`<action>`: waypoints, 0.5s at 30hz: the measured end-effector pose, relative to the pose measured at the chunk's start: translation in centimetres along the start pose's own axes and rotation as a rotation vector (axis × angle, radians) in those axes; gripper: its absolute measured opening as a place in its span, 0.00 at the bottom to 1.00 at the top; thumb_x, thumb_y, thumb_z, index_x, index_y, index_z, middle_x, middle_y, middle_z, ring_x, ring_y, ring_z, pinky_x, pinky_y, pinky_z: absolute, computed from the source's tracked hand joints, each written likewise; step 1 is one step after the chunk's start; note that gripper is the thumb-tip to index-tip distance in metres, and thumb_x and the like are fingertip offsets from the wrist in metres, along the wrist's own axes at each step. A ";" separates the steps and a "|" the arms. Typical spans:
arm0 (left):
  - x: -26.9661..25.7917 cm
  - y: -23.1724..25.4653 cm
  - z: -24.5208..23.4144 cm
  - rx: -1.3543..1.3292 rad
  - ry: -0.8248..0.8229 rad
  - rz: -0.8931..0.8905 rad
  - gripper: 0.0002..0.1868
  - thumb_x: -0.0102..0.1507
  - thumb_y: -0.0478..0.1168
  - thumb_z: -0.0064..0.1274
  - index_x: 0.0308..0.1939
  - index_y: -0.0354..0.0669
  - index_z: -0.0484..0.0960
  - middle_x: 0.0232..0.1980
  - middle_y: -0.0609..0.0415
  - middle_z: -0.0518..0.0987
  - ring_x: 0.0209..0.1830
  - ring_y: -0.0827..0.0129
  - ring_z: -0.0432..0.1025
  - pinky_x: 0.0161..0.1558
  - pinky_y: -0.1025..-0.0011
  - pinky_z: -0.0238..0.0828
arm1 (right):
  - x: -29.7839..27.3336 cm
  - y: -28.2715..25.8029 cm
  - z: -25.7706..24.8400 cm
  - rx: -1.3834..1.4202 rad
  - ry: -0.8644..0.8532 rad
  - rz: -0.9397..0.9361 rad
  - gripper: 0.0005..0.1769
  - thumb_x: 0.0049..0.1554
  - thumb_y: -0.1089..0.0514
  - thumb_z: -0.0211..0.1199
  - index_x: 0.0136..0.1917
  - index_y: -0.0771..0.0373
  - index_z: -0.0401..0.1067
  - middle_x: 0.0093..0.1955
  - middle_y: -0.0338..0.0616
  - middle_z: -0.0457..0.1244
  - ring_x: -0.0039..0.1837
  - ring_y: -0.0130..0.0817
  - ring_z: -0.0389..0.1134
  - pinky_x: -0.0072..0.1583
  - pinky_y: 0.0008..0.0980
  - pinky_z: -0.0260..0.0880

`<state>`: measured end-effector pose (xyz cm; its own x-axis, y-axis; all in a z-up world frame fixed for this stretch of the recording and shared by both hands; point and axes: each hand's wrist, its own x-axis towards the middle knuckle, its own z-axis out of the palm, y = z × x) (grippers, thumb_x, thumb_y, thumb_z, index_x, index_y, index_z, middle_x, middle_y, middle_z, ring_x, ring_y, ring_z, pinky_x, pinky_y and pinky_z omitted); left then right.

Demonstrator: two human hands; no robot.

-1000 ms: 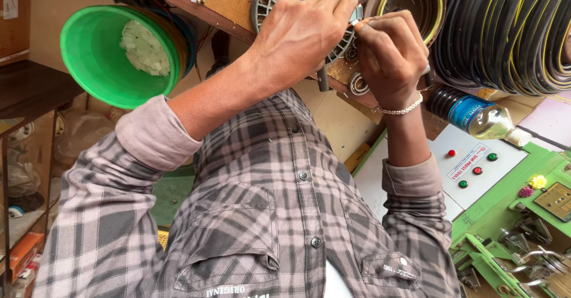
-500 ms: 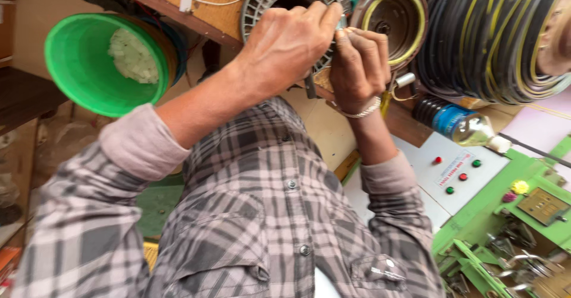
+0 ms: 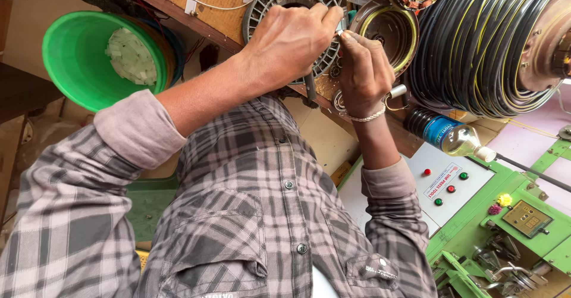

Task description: The person works on a motor armature, using a green-handled screwdriver to adjust components and pliers to cut and manipulate wires. The person repeatedly inserts and removes small white insulating pieces between copper windings.

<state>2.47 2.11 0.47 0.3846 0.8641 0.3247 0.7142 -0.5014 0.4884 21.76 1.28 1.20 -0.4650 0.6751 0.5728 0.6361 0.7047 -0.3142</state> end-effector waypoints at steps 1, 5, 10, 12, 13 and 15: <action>-0.1 0.0 0.0 0.000 0.010 0.002 0.15 0.55 0.28 0.59 0.45 0.36 0.75 0.36 0.47 0.80 0.33 0.59 0.80 0.31 0.66 0.77 | -0.3 0.0 0.4 -0.005 0.016 -0.007 0.12 0.58 0.77 0.69 0.54 0.69 0.76 0.50 0.53 0.70 0.50 0.43 0.75 0.51 0.36 0.77; -0.4 0.4 0.0 -0.044 0.040 0.001 0.15 0.56 0.28 0.59 0.46 0.34 0.75 0.36 0.46 0.80 0.33 0.58 0.80 0.30 0.65 0.77 | -0.4 -0.4 0.7 -0.030 0.042 -0.028 0.14 0.57 0.79 0.66 0.55 0.70 0.76 0.51 0.54 0.70 0.50 0.45 0.75 0.51 0.36 0.78; -0.1 0.2 0.1 -0.035 0.044 0.003 0.17 0.55 0.28 0.59 0.47 0.34 0.74 0.37 0.45 0.80 0.33 0.56 0.80 0.30 0.64 0.77 | 0.8 -0.7 -0.9 -0.020 -0.051 -0.029 0.14 0.57 0.77 0.68 0.56 0.68 0.77 0.52 0.52 0.70 0.51 0.46 0.75 0.53 0.37 0.77; -0.1 0.2 0.2 -0.031 0.050 0.006 0.17 0.55 0.27 0.59 0.46 0.36 0.74 0.37 0.46 0.80 0.34 0.56 0.80 0.31 0.63 0.77 | 1.2 -0.3 -1.7 0.011 -0.119 -0.071 0.15 0.56 0.76 0.68 0.56 0.69 0.76 0.52 0.51 0.70 0.52 0.48 0.73 0.55 0.39 0.77; -0.2 0.2 0.3 -0.024 0.042 0.001 0.17 0.54 0.27 0.59 0.46 0.36 0.74 0.37 0.46 0.80 0.34 0.56 0.80 0.31 0.63 0.77 | 1.2 -0.2 -1.7 0.022 -0.110 -0.066 0.14 0.57 0.77 0.68 0.56 0.70 0.75 0.53 0.51 0.70 0.53 0.48 0.73 0.55 0.39 0.77; -0.1 0.2 0.3 -0.014 0.029 -0.006 0.18 0.53 0.27 0.58 0.46 0.36 0.74 0.37 0.46 0.80 0.34 0.56 0.80 0.31 0.63 0.77 | 0.9 -0.1 -1.4 0.038 -0.092 -0.057 0.14 0.59 0.79 0.68 0.56 0.70 0.75 0.53 0.51 0.70 0.53 0.47 0.74 0.56 0.39 0.77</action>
<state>2.73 1.97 0.26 0.3630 0.8656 0.3450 0.7083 -0.4969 0.5014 22.14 1.57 2.79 -0.5550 0.6498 0.5193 0.5841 0.7490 -0.3129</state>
